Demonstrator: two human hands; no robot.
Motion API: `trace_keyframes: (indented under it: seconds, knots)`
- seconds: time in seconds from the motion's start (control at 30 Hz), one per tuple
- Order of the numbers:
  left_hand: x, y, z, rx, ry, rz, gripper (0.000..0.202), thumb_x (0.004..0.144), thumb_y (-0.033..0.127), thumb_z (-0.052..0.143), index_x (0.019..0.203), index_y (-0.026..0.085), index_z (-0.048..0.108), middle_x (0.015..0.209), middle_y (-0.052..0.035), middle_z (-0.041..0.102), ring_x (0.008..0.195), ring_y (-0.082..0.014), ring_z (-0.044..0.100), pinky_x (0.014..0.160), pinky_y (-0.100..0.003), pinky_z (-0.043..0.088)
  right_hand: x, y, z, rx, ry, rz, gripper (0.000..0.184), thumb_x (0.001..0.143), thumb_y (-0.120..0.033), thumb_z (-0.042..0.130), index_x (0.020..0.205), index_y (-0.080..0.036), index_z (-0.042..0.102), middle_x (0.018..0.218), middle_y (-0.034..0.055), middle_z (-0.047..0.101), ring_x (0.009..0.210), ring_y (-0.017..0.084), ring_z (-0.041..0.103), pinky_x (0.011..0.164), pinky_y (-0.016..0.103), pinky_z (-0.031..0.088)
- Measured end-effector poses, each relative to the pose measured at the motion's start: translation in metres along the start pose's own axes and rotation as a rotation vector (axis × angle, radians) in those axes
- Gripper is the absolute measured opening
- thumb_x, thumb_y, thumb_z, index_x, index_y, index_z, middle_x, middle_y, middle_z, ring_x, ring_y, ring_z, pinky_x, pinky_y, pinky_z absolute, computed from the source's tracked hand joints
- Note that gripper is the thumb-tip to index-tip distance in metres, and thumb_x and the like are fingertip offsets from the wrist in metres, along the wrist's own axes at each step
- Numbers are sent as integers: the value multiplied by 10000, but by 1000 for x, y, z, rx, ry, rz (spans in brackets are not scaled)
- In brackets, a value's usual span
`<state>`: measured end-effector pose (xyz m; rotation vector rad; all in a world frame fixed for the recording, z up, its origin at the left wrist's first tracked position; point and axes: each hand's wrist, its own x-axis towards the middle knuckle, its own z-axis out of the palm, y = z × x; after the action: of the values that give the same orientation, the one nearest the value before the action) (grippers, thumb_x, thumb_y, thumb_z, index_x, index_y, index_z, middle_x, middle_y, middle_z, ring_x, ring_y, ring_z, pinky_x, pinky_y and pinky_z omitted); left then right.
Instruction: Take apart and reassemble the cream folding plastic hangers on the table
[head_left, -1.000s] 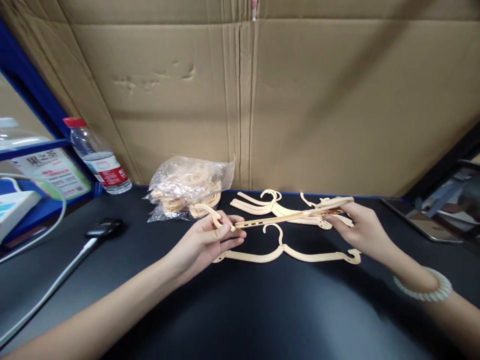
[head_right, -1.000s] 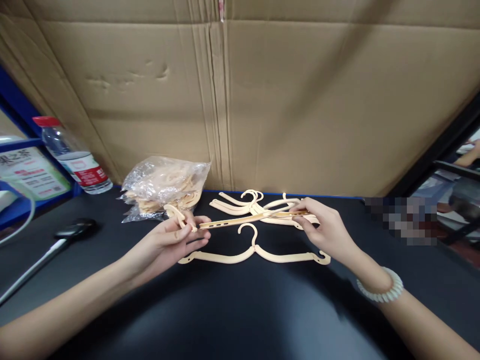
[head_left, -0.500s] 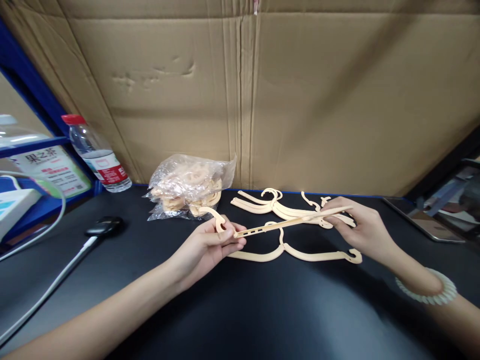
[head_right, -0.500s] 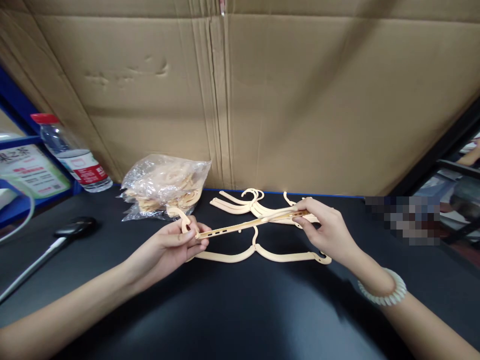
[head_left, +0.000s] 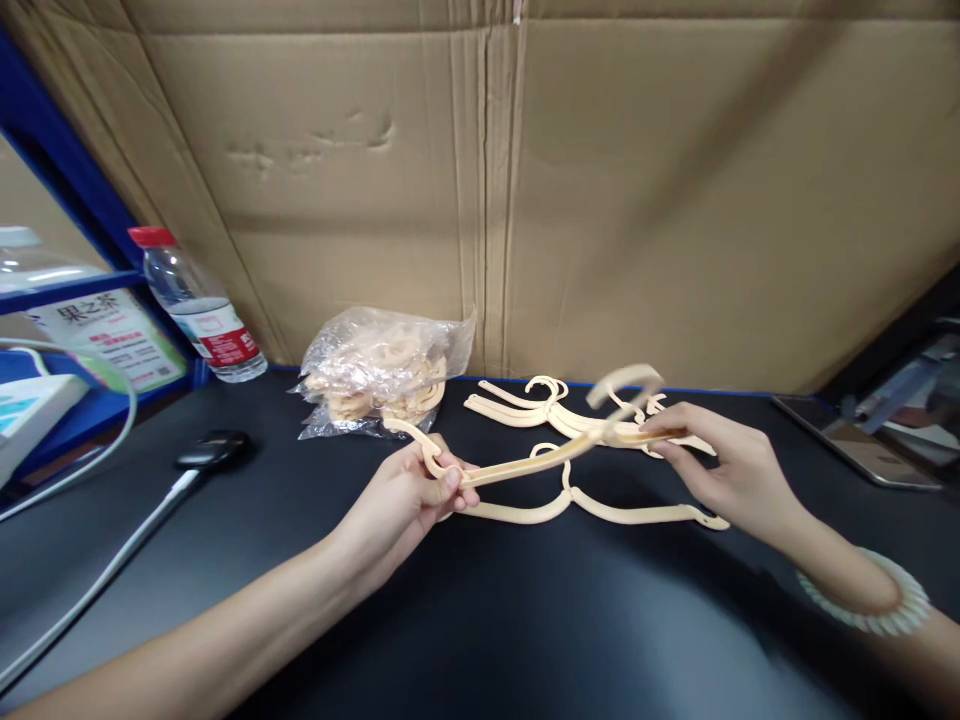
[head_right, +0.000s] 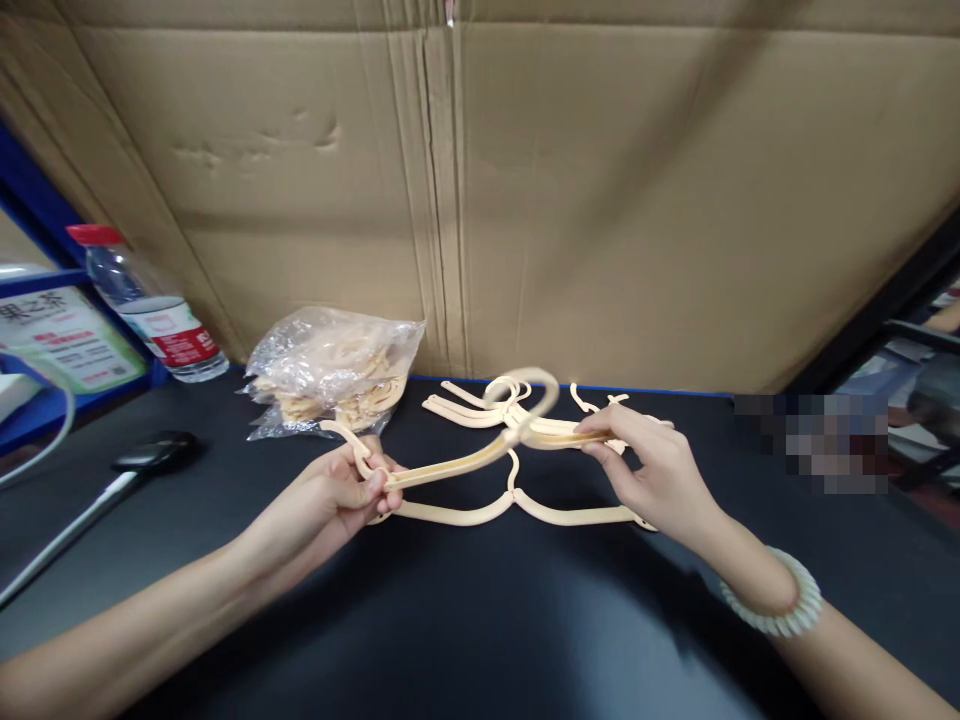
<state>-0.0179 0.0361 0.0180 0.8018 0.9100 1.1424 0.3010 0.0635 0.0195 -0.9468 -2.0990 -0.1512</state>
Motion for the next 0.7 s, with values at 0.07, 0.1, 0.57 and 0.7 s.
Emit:
trace_keyframes:
  seconds: [0.07, 0.1, 0.57, 0.7]
  knots:
    - [1, 0, 0, 6, 29, 25, 213, 623, 5, 696, 635, 139, 531, 577, 22, 616, 526, -86, 605, 504, -140, 468, -1, -1, 0, -21, -10, 0, 90, 907, -169, 548, 943, -221, 612, 866, 29, 709, 743, 179, 671, 678, 300, 503]
    - [1, 0, 0, 7, 44, 38, 212, 622, 3, 695, 635, 140, 535, 574, 25, 614, 524, -87, 606, 497, -139, 469, -2, -2, 0, -25, -17, 2, 92, 907, -167, 552, 952, -220, 612, 877, 29, 711, 747, 177, 672, 683, 300, 502]
    - [-3, -5, 8, -5, 127, 59, 87, 816, 96, 655, 749, 118, 605, 871, -88, 742, 781, -136, 725, 765, -180, 575, -2, -8, -2, -87, 7, 193, 101, 889, -205, 536, 923, -220, 629, 869, 31, 713, 746, 179, 663, 620, 262, 488]
    - [-24, -17, 16, 402, -191, 91, 92, 871, 186, 598, 789, 148, 581, 951, -107, 737, 747, -159, 718, 700, -241, 589, 1, -2, -6, -49, -103, 280, 109, 887, -271, 527, 900, -213, 619, 774, 22, 683, 636, 163, 617, 591, 276, 453]
